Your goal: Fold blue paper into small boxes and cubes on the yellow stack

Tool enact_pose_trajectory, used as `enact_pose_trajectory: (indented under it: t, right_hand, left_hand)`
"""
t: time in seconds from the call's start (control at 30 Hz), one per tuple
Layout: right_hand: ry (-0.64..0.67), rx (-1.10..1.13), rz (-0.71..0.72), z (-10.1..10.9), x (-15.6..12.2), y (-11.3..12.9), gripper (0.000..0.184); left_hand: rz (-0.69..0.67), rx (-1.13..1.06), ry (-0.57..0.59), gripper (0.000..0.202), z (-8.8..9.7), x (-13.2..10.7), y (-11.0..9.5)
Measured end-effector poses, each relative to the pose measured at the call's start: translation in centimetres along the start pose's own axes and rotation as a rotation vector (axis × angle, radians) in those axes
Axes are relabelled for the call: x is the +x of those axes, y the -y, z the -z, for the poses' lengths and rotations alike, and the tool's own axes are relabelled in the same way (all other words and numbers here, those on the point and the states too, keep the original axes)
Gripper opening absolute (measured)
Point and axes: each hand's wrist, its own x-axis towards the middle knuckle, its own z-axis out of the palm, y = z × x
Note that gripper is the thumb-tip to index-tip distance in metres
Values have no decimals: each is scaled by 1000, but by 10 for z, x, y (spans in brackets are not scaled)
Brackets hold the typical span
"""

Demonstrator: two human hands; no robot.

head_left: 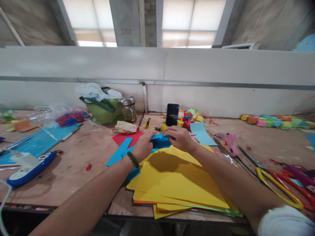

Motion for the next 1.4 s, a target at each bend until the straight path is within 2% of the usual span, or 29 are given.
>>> enact_pose_trajectory:
  t: [0.13,0.23,0.4,0.5,0.63,0.77,0.87,0.97,1.2,1.4]
  right_hand:
    - [-100,44,39,-1,0,-3,27]
    - [-144,54,97,-1,2,-2,26]
    - [-91,-54,237,3,5,4,27]
    - [-42,-102,261,6,4,8,25]
    - [63,59,129,9,4,12,17]
    - [26,113,-219,10,7,14,8]
    - [20,55,-418,7,9,17,11]
    - [46,5,-420,2,9,21,9]
    - [38,-235,-285,-12,1,35,12]
    - [58,-218,-273,-20,-2,36,10]
  left_hand:
    - [-62,146,-10,59,-1,-1,0]
    - [-2,234,-39,52,-2,-2,-3]
    - [54,321,-92,35,0,-2,-5]
    - [63,365,-115,27,1,-2,-6]
    - [16,418,-121,22,1,-4,-5]
    - [-7,489,-109,21,0,-5,-8]
    - [-15,539,-91,18,1,-6,-12]
    - [12,568,-77,16,0,-7,-15]
    - [56,613,-69,14,-5,-10,-15]
    - [18,590,45,40,-6,-12,-20]
